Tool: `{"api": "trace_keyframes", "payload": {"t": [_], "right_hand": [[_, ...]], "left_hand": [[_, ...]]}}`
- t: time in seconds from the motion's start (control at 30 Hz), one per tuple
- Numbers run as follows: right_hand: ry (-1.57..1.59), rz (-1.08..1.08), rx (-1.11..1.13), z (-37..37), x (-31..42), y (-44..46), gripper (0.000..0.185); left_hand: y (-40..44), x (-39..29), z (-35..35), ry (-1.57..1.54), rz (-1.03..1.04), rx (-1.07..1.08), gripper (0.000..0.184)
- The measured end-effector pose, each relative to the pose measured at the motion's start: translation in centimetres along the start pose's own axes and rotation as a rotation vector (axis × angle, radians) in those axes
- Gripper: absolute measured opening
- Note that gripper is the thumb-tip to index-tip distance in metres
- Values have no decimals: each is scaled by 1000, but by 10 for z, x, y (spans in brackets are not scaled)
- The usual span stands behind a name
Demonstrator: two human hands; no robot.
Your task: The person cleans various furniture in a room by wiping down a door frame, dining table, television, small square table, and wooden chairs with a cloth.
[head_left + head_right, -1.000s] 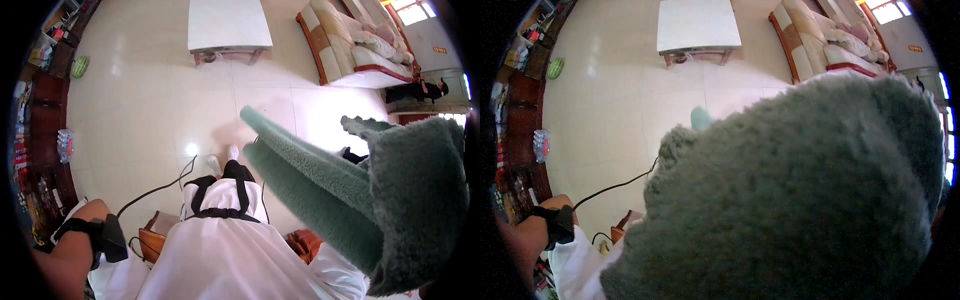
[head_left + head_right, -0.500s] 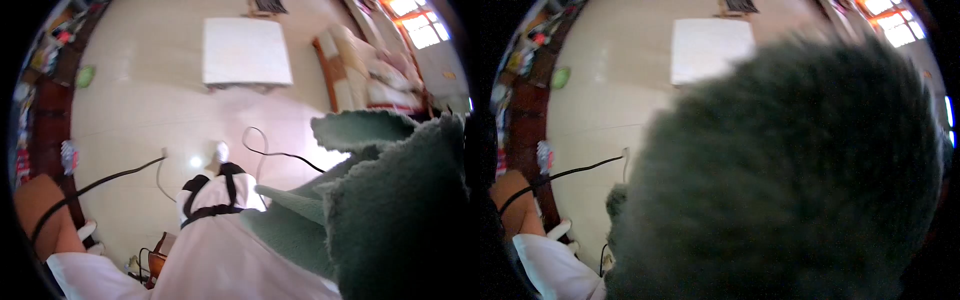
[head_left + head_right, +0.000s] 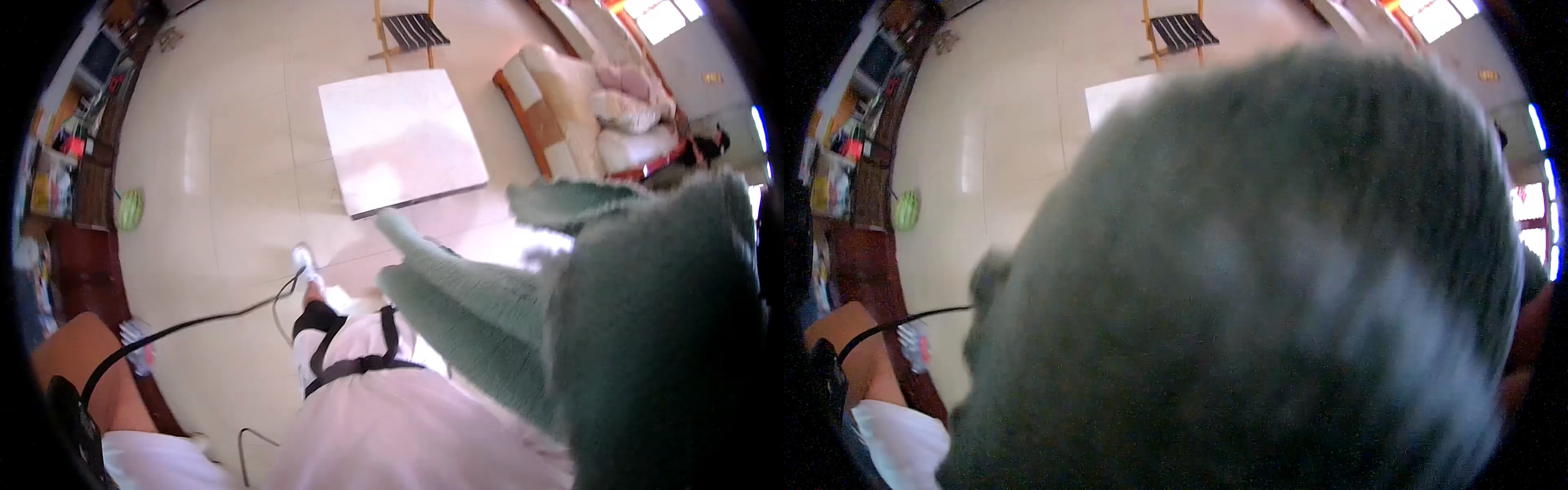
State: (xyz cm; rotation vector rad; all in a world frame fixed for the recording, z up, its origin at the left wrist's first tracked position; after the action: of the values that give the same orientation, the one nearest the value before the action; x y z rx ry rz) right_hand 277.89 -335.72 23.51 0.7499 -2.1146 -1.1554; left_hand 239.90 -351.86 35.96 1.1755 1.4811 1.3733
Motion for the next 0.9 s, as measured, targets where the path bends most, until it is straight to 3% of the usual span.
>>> {"api": "trace_keyframes", "payload": {"t": [0.03, 0.1, 0.2, 0.23, 0.27, 0.3, 0.37, 0.4, 0.43, 0.47, 0.5, 0.53, 0.57, 0.6, 0.63, 0.73, 0.8, 0.83, 0.9], "right_hand": [[-26, 44, 66, 58, 9, 32, 64], [-18, 51, 56, 54, 55, 18, 65], [-1, 106, 74, 120, 63, 39, 66], [24, 118, 89, 128, 71, 28, 66], [44, 154, 78, 86, 110, -21, 67], [60, 204, 116, 90, 130, -34, 67], [-13, 529, 416, 184, 115, -39, 61], [25, 704, 546, 240, 86, -39, 60], [60, 745, 619, 312, 56, -40, 61], [161, 851, 723, 323, -1, -71, 62], [283, 1104, 781, 348, -7, -110, 63], [320, 1182, 893, 373, -12, -144, 66], [379, 939, 890, 399, -17, -175, 67], [524, 1038, 919, 419, -15, -190, 59], [567, 935, 921, 442, -13, -199, 54], [768, 853, 798, 519, -1, -180, 42], [762, 872, 745, 557, -18, -192, 37], [765, 934, 709, 580, -21, -194, 37], [641, 784, 762, 627, -31, -185, 33]], "left_hand": [[-3, 85, -40, -24, -91, -26, 27], [-6, 66, -67, -43, -65, -45, 26], [-14, 144, -106, -43, -80, -74, 26], [-21, 138, -114, -12, -91, -97, 26], [-29, 63, -111, -34, -40, -104, 26], [-37, 51, -127, -42, -46, -131, 26], [-88, 149, -162, -37, -206, -177, 25], [-129, 218, -164, -38, -373, -180, 25], [-194, 296, -153, -55, -652, -145, 25], [-249, 345, -96, -95, -918, -27, 25], [-336, 364, -59, -292, -1363, 112, 33], [-407, 372, -25, -312, -1414, 313, 42], [-458, 368, 9, -287, -1498, 622, 59], [-512, 356, 40, -337, -1407, 798, 72], [-548, 343, 61, -475, -1491, 965, 77], [-622, 336, 75, -544, -1484, 1338, 84], [-677, 345, 74, -544, -1401, 1540, 77], [-701, 352, 69, -540, -1329, 1539, 74], [-737, 385, 48, -530, -1341, 1234, 67]]}}
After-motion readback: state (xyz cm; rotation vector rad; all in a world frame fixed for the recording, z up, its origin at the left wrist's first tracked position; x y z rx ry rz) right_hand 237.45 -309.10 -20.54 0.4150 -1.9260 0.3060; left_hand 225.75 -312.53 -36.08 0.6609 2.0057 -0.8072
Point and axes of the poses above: each hand's wrist, its own y-axis towards the middle knuckle, its own z-axis out of the palm, x = y × z, the point moved 9 cm from there along y, towards the middle knuckle, and after that the axes turned 3 degrees about -z, right-handed, at the moved point
